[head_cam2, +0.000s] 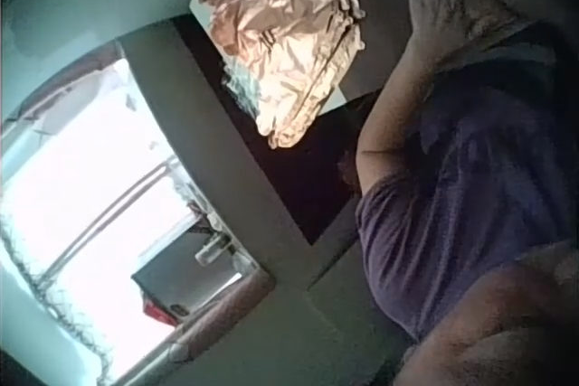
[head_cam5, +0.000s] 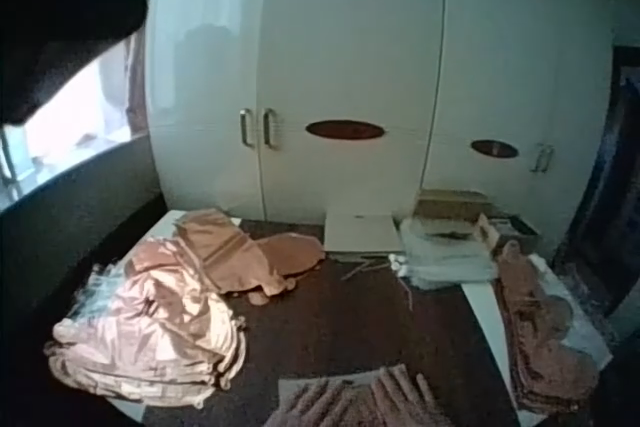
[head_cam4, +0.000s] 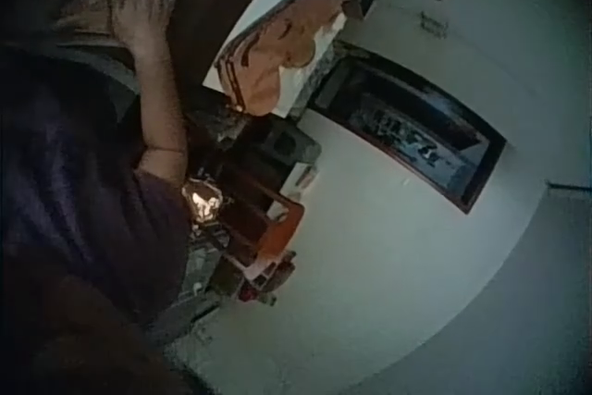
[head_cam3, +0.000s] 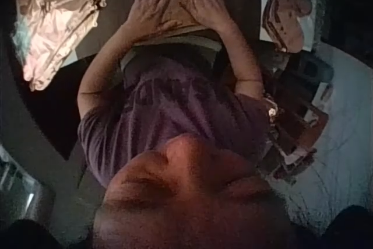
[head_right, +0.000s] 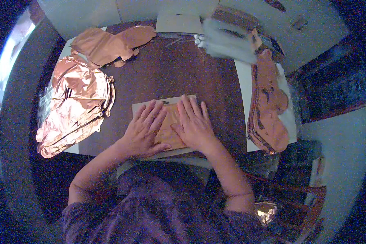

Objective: Folding rose gold foil balloons and placing them into plastic packaging sleeves with cardboard inserts.

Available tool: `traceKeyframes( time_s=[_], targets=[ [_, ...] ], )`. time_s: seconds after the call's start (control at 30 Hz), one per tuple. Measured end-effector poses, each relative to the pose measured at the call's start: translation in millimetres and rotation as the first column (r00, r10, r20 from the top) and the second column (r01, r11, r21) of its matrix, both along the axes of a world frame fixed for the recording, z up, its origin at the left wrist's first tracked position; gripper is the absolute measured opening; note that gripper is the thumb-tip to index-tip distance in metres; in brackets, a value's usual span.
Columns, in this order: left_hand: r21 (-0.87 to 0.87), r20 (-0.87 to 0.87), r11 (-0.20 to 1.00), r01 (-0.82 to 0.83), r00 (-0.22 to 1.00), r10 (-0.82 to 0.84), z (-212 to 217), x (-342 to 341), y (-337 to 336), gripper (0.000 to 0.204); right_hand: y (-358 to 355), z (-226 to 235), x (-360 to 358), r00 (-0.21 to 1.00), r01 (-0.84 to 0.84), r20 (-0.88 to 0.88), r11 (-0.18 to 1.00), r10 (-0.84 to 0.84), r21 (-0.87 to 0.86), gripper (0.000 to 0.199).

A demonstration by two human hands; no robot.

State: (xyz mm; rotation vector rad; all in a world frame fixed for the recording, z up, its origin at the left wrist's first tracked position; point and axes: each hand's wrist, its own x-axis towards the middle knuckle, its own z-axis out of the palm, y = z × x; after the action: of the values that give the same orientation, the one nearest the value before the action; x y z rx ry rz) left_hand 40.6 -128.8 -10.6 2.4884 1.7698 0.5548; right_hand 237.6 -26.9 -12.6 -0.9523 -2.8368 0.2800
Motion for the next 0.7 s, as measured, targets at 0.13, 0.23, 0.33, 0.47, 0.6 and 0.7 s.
traceKeyframes(
  time_s=[0.13,0.23,0.33,0.47,0.6,0.7],
  targets=[
    [-0.073,0.004,0.997,-0.016,1.0,0.017,-7.1,1.2,-3.8,0.094,1.8,-0.7,1.7,1.0,-0.006,-0.01,0.999,0.006,0.037,0.073],
    [-0.068,0.008,0.998,-0.012,1.0,0.013,-3.4,1.4,-3.8,0.095,1.8,1.5,2.2,1.0,0.013,-0.014,1.0,-0.013,0.023,0.072],
    [-0.052,-0.019,0.999,0.002,1.0,-0.003,-4.2,1.9,-3.5,0.096,2.5,2.6,5.7,0.998,0.041,-0.038,0.999,-0.04,0.035,0.068],
    [-0.119,-0.045,0.993,-0.012,0.999,0.007,-10.1,-0.5,-10.7,0.098,-22.3,2.3,51.4,0.724,0.202,-0.624,0.956,-0.292,-0.213,0.023],
    [-0.176,-0.001,0.984,0.037,0.999,-0.037,-3.6,15.3,-25.5,0.098,-111.5,-26.8,132.5,0.746,0.362,-0.301,0.741,-0.594,-0.566,0.012],
    [-0.184,0.034,0.978,0.1,0.995,-0.096,6.7,28.6,-33.2,0.097,-161.0,-62.9,127.9,0.537,0.061,-0.168,0.236,-0.827,-0.97,0.023]
  ],
)
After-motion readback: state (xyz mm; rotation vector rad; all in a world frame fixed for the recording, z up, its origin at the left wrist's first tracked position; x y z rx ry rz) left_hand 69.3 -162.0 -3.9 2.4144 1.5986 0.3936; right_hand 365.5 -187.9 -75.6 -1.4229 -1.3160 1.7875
